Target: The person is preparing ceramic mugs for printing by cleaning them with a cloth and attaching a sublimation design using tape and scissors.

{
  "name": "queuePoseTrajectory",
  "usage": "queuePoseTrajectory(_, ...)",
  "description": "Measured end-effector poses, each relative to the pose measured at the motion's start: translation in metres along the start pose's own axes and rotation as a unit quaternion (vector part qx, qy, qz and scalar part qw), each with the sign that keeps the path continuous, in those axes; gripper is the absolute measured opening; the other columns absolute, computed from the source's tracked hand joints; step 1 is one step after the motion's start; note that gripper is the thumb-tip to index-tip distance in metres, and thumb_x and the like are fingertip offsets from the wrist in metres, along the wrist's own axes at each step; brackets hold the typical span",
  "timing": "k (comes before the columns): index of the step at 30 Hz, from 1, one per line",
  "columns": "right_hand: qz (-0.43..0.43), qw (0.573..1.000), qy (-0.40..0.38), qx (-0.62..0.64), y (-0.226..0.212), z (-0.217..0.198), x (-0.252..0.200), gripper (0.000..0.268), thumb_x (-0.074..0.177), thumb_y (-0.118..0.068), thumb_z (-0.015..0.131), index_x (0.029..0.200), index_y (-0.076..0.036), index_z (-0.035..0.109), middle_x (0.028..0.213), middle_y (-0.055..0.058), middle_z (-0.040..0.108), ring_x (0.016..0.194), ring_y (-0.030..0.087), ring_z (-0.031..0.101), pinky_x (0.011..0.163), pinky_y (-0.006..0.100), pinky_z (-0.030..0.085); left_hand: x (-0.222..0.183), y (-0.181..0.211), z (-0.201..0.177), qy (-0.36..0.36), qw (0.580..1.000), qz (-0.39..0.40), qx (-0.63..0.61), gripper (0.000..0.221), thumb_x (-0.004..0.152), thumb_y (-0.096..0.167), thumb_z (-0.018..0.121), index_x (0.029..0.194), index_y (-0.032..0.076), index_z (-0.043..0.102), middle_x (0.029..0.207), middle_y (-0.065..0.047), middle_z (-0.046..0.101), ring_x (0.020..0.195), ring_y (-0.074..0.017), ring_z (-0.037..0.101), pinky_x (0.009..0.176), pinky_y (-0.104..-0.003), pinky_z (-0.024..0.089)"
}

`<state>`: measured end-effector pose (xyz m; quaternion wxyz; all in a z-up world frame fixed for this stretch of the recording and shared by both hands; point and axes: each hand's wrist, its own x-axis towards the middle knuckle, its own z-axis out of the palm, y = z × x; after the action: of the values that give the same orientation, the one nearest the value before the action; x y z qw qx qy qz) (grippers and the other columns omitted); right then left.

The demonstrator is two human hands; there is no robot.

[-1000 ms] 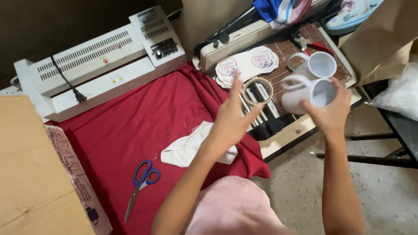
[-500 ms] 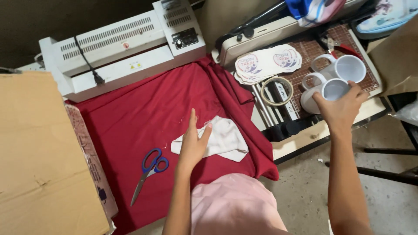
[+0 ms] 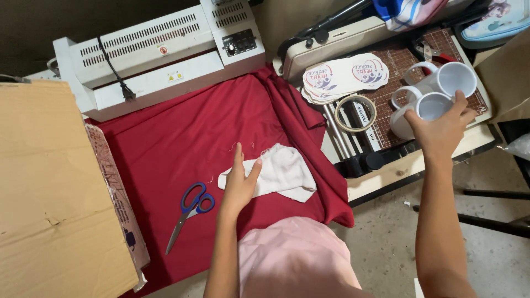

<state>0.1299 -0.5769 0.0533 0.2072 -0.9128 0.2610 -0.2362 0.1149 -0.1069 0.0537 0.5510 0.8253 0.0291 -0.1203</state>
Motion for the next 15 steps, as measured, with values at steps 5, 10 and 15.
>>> queuePoseTrajectory(5, -0.001, 1.000, -0.014, 0.003, 0.007, 0.001, -0.005, 0.106, 0.085, -0.046, 0.093, 0.161, 0.000, 0.034, 0.148, 0.029, 0.037, 0.133, 0.048, 0.052, 0.108, 0.052, 0.048, -0.016, -0.060, -0.001, 0.018, 1.000, -0.018, 0.011, 0.078, 0.098, 0.038, 0.061, 0.157, -0.001, 0.027, 0.154, -0.030, 0.042, 0.147, -0.0367, 0.040, 0.117, -0.041, 0.035)
queuePoseTrajectory(10, -0.013, 1.000, -0.003, -0.007, 0.006, -0.006, -0.023, 0.117, 0.083, -0.048, 0.095, 0.165, -0.001, 0.028, 0.154, 0.030, 0.032, 0.141, 0.050, 0.043, 0.115, 0.056, 0.040, -0.039, -0.130, -0.019, 0.092, 0.995, -0.009, 0.028, 0.063, 0.099, 0.034, 0.061, 0.148, -0.002, 0.044, 0.147, -0.028, 0.052, 0.139, -0.0368, 0.050, 0.113, -0.041, 0.039)
queuePoseTrajectory(15, -0.165, 0.978, 0.105, -0.078, -0.059, -0.017, -0.059, 0.109, 0.089, -0.031, 0.090, 0.166, 0.000, 0.020, 0.163, 0.028, 0.025, 0.152, 0.049, 0.028, 0.122, 0.061, 0.024, -0.079, -0.123, -0.047, 0.279, 0.946, -0.056, 0.153, 0.049, 0.097, 0.028, 0.064, 0.142, 0.010, 0.057, 0.144, -0.022, 0.055, 0.135, -0.0412, 0.049, 0.111, -0.050, 0.040)
